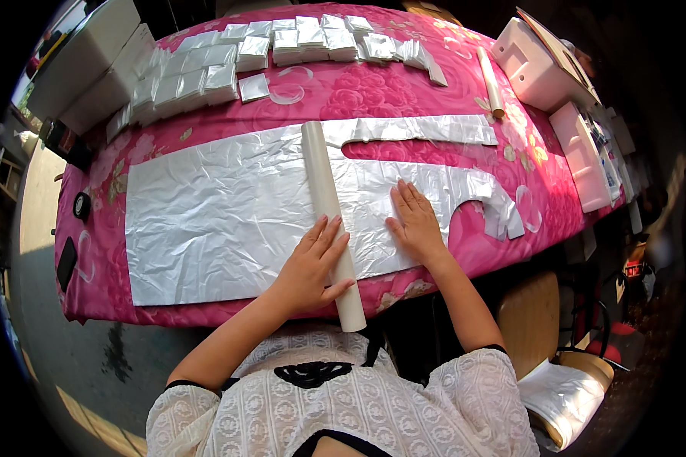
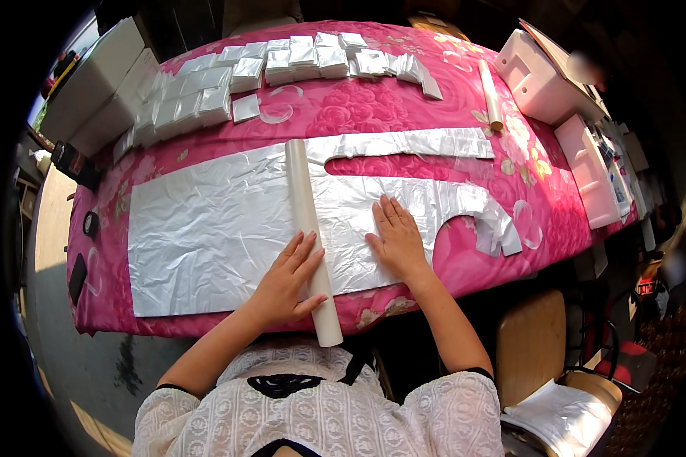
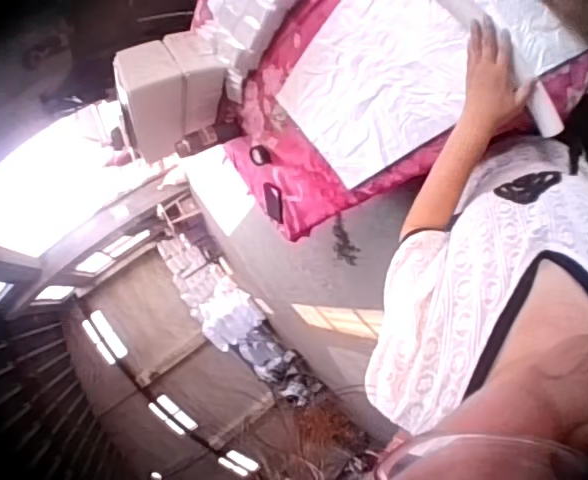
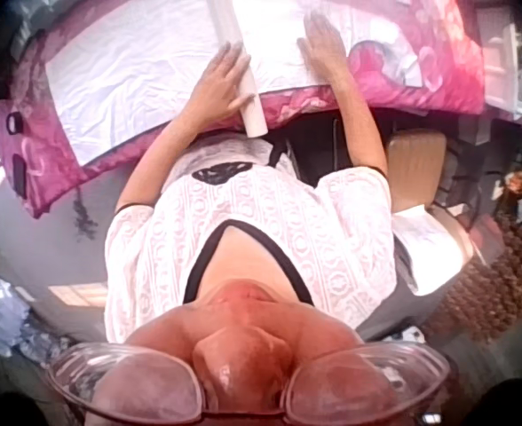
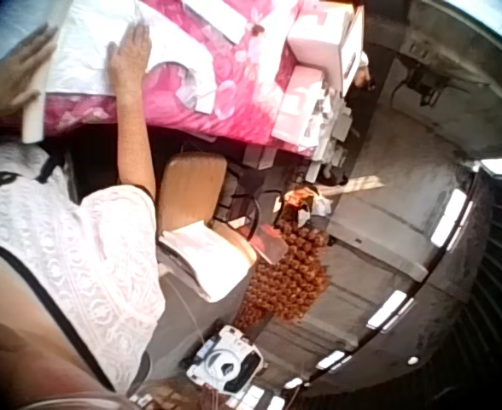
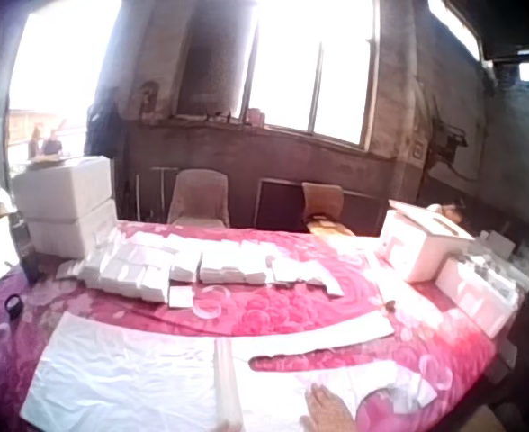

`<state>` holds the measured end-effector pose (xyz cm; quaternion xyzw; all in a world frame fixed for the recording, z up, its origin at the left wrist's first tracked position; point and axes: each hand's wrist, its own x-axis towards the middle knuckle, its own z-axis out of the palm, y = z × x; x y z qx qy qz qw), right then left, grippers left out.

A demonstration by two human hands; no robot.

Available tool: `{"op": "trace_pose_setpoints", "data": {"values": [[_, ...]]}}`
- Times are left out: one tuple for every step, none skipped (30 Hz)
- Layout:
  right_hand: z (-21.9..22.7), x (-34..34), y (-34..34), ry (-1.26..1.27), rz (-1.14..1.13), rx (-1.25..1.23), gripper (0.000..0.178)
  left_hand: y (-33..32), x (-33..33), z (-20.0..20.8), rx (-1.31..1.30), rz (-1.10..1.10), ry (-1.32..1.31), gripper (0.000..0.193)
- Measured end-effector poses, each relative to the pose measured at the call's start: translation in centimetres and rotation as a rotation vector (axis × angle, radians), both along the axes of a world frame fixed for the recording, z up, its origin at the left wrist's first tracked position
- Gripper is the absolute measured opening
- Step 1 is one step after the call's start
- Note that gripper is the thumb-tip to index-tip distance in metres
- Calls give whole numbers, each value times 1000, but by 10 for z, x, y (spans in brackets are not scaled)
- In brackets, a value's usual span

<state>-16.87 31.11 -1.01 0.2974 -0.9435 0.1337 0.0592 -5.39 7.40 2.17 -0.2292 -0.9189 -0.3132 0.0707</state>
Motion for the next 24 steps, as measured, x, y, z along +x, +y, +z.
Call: {"op": "trace_pose_setpoints", "data": {"values": [[-6, -14, 16, -1, -41, 8, 56, 1, 1, 0, -71, -9, 5, 66], [-4, -25, 30, -4, -101, 9, 55, 1, 3, 0, -74, 1, -9, 66], [-7, -40, 51, -1, -165, -30, 54, 2, 3, 1, -73, 2, -18, 66], [-16, -56, 80, 48, -235, -72, 51, 4, 1, 1, -69, -3, -23, 66], [-19, -68, 105, 84, -300, -34, 47, 4, 0, 1, -69, -4, -21, 66], [-17, -76, 124, 101, -367, -54, 44, 5, -1, 1, -69, -3, -20, 66], [-14, -80, 141, 125, -443, -55, 40, 5, -1, 1, -68, -4, -18, 66], [-11, -81, 147, 172, -449, -105, 34, 5, -1, 2, -67, -5, -22, 66], [-11, -80, 150, 220, -457, -153, 29, 5, 0, 3, -65, -7, -26, 66], [-11, -80, 151, 260, -428, -151, 23, 5, -1, 4, -62, -12, -29, 66], [-4, -75, 146, 296, -400, -149, 18, 5, -1, 4, -63, -15, -32, 66], [5, -71, 137, 333, -369, -147, 13, 5, -1, 3, -63, -15, -35, 66], [14, -65, 126, 372, -346, -192, 10, 5, -2, 3, -62, -17, -38, 66], [25, -58, 111, 411, -326, -237, 10, 6, -3, 3, -53, -20, -22, 65], [36, -50, 92, 447, -304, -284, 11, 6, -4, 4, -47, -19, -10, 65], [48, -39, 69, 384, -282, -341, 12, 6, -3, 4, -40, -16, 0, 64], [55, -27, 50, 204, -301, -403, 12, 6, -2, 5, 96, -11, -35, 62], [67, -11, 24, 1, -342, -508, 13, 5, -1, 6, 232, -2, -71, 60], [74, 5, 1, -186, -275, -675, 13, 5, 0, 8, 366, 8, -105, 59], [80, 20, -21, -383, -178, -824, 10, 6, 1, 10, 640, 45, -258, 54], [82, 36, -41, -617, -103, -955, 9, 8, 1, 12, 917, 75, -412, 49], [82, 51, -57, -787, -15, -992, 13, 9, 1, 15, 1190, 108, -569, 44], [92, 66, -72, -902, 128, -968, 19, -1, -1, 21, 1375, 177, -855, 40], [96, 75, -81, -929, 265, -795, 30, -16, -4, 19, 1365, 133, -985, 36]]}}
